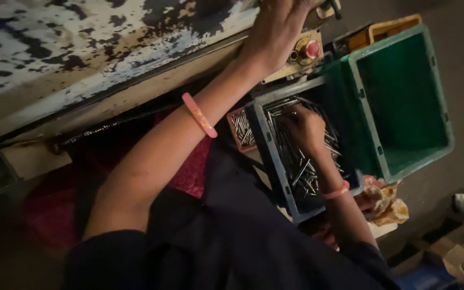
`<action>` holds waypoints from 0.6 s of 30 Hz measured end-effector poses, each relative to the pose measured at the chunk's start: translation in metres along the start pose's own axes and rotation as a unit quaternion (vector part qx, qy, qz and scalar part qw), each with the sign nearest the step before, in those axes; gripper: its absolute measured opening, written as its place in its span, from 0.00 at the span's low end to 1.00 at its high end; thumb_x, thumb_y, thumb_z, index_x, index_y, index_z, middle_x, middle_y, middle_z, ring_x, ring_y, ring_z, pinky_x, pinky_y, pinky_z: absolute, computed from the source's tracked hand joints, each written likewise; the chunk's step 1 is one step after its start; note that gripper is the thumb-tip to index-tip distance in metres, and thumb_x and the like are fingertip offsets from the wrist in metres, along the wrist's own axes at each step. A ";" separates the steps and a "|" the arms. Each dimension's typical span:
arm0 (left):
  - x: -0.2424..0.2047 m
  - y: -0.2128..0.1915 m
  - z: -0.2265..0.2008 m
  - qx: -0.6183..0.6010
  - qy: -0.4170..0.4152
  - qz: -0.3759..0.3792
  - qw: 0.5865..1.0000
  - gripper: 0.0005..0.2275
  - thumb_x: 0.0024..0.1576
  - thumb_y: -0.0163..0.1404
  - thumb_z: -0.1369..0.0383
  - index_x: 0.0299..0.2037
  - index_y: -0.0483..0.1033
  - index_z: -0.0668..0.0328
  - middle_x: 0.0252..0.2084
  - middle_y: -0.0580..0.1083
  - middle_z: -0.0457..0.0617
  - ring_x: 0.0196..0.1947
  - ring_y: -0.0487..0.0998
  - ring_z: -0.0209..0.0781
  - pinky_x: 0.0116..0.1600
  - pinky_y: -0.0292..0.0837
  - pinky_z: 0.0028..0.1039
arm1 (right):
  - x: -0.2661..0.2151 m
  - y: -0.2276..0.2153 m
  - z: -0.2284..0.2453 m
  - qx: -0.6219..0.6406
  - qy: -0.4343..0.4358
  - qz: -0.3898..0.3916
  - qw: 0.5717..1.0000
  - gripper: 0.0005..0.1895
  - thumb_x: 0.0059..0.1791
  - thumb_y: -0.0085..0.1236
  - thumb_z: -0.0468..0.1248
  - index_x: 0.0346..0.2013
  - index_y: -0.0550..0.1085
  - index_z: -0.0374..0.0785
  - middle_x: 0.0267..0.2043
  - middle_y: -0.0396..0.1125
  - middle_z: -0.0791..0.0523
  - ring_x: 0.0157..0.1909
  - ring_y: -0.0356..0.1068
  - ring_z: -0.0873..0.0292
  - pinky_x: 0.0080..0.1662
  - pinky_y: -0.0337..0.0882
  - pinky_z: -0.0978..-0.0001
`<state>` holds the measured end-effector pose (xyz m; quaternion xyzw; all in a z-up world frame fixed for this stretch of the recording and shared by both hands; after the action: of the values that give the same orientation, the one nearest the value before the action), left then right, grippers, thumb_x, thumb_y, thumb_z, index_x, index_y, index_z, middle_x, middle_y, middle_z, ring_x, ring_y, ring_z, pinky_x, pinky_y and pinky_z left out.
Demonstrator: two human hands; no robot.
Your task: The person repeatedly staples a plastic-wrapped cardboard package using a manual stapling machine. They pick up staples from a green bin, place them into the machine, and press the package to secure it.
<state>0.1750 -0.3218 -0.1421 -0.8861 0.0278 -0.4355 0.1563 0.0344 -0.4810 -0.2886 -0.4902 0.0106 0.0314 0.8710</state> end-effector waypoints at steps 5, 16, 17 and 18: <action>0.000 0.020 0.029 -0.190 -0.170 0.015 0.967 0.23 0.73 0.29 0.48 0.50 0.68 0.61 0.34 0.68 0.48 0.32 0.69 0.43 0.45 0.66 0.38 | 0.007 -0.003 -0.020 0.209 0.033 -0.003 0.977 0.08 0.52 0.60 0.34 0.44 0.78 0.34 0.36 0.74 0.54 0.34 0.72 0.61 0.38 0.71 0.69; 0.011 0.019 0.031 -0.174 -0.300 0.014 0.938 0.26 0.67 0.41 0.46 0.23 0.60 0.57 0.20 0.52 0.42 0.23 0.52 0.37 0.32 0.49 0.34 | 0.052 -0.065 -0.035 0.524 0.053 -0.015 0.850 0.11 0.57 0.54 0.37 0.51 0.74 0.35 0.37 0.72 0.57 0.36 0.68 0.66 0.41 0.69 0.76; 0.010 0.020 0.029 -0.171 -0.311 0.013 0.935 0.26 0.68 0.41 0.46 0.23 0.58 0.57 0.21 0.51 0.42 0.23 0.51 0.38 0.33 0.47 0.35 | 0.061 -0.073 -0.033 0.534 0.029 -0.009 0.845 0.11 0.57 0.53 0.37 0.51 0.75 0.35 0.37 0.72 0.57 0.36 0.69 0.66 0.41 0.69 0.75; 0.013 0.017 0.023 -0.196 -0.291 -0.014 0.936 0.25 0.67 0.42 0.47 0.24 0.59 0.56 0.22 0.53 0.40 0.25 0.53 0.35 0.34 0.50 0.33 | 0.070 -0.082 -0.033 0.544 0.005 -0.002 0.839 0.11 0.57 0.53 0.37 0.51 0.75 0.35 0.36 0.72 0.57 0.36 0.69 0.65 0.42 0.70 0.74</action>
<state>0.2022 -0.3347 -0.1508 -0.9874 0.0534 -0.1465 -0.0255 0.1095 -0.5480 -0.2393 0.0620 0.0293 0.0170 0.9975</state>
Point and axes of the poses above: each hand's wrist, its own x-axis towards the middle knuckle, its own y-axis out of the palm, z = x × y, the point moved 9 cm from there along x, towards the middle knuckle
